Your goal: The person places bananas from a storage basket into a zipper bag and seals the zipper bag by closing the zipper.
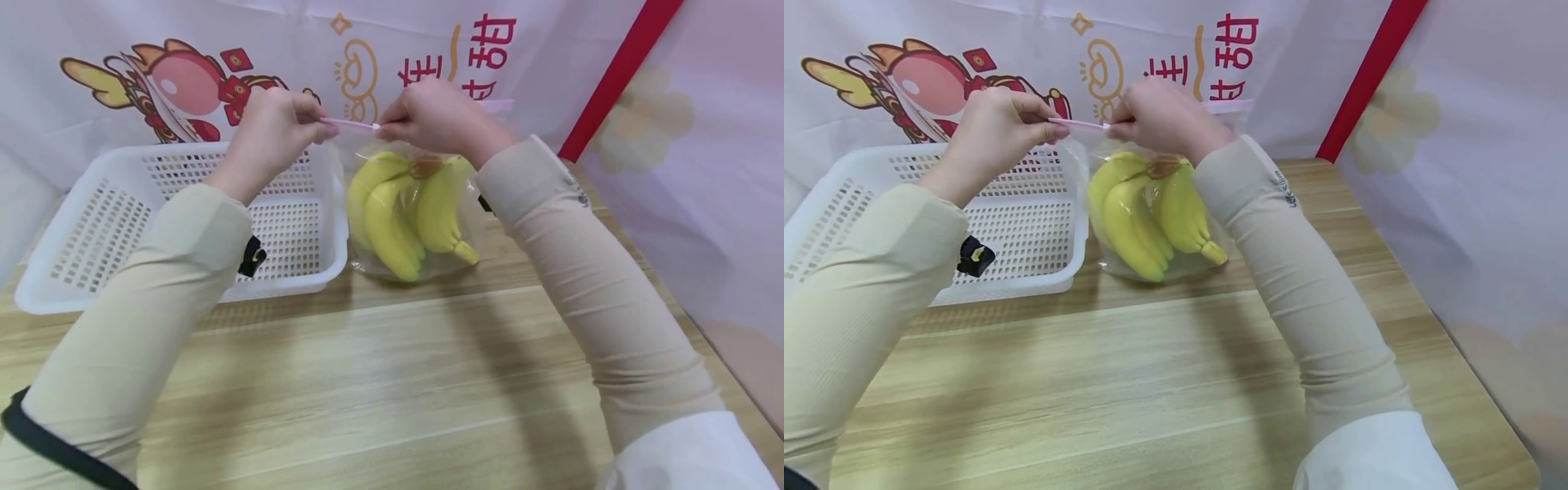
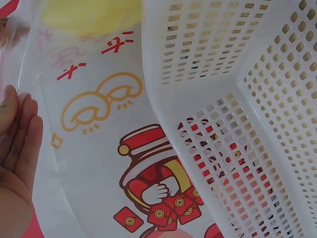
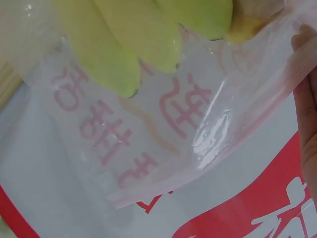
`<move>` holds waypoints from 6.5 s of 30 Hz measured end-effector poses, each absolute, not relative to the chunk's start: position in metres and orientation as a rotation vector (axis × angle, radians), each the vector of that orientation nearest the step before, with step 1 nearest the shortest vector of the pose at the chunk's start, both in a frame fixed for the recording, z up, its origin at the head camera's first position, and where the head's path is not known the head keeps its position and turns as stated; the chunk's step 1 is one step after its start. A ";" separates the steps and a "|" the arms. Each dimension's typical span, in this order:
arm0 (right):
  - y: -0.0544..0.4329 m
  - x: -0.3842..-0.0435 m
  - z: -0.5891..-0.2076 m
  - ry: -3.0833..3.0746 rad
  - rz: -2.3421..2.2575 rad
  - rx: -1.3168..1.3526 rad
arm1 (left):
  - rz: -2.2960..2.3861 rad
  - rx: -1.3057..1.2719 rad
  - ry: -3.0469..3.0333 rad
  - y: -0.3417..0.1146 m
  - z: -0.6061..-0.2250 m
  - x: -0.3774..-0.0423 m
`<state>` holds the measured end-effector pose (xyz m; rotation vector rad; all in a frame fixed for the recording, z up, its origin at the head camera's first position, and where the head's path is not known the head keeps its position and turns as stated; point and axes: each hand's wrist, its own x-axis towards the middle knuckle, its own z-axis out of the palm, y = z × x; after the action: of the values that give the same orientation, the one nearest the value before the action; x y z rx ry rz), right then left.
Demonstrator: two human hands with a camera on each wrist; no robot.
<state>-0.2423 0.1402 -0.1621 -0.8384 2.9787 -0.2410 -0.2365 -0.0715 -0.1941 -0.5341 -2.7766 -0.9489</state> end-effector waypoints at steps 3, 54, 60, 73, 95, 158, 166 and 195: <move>0.141 -0.244 -0.163 2.995 -0.249 -0.840 | -0.889 -0.562 -2.761 -0.066 -0.194 -0.236; 0.184 -0.236 -0.145 2.930 -0.339 -0.645 | -0.751 -0.743 -2.669 -0.029 -0.192 -0.227; 0.183 -0.235 -0.145 2.934 -0.286 -0.672 | -0.747 -0.732 -2.642 -0.028 -0.193 -0.225; 0.187 -0.236 -0.148 2.949 -0.310 -0.676 | -0.685 -0.696 -2.651 -0.031 -0.193 -0.224; 0.197 -0.232 -0.151 2.979 -0.300 -0.685 | -0.793 -0.630 -2.682 -0.041 -0.200 -0.228; 0.234 -0.237 -0.150 2.887 -0.384 -0.429 | -0.894 -0.478 -2.855 -0.039 -0.196 -0.232; 0.240 -0.236 -0.151 2.885 -0.433 -0.414 | -0.903 -0.480 -2.852 -0.040 -0.195 -0.231; 0.279 -0.235 -0.155 2.918 -0.380 -0.207 | -0.894 -0.497 -2.836 -0.042 -0.199 -0.235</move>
<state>-0.2349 0.2785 -0.1553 -0.2070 2.9184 -0.3803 -0.2349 -0.0420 -0.1989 -0.4968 -2.8363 -0.8938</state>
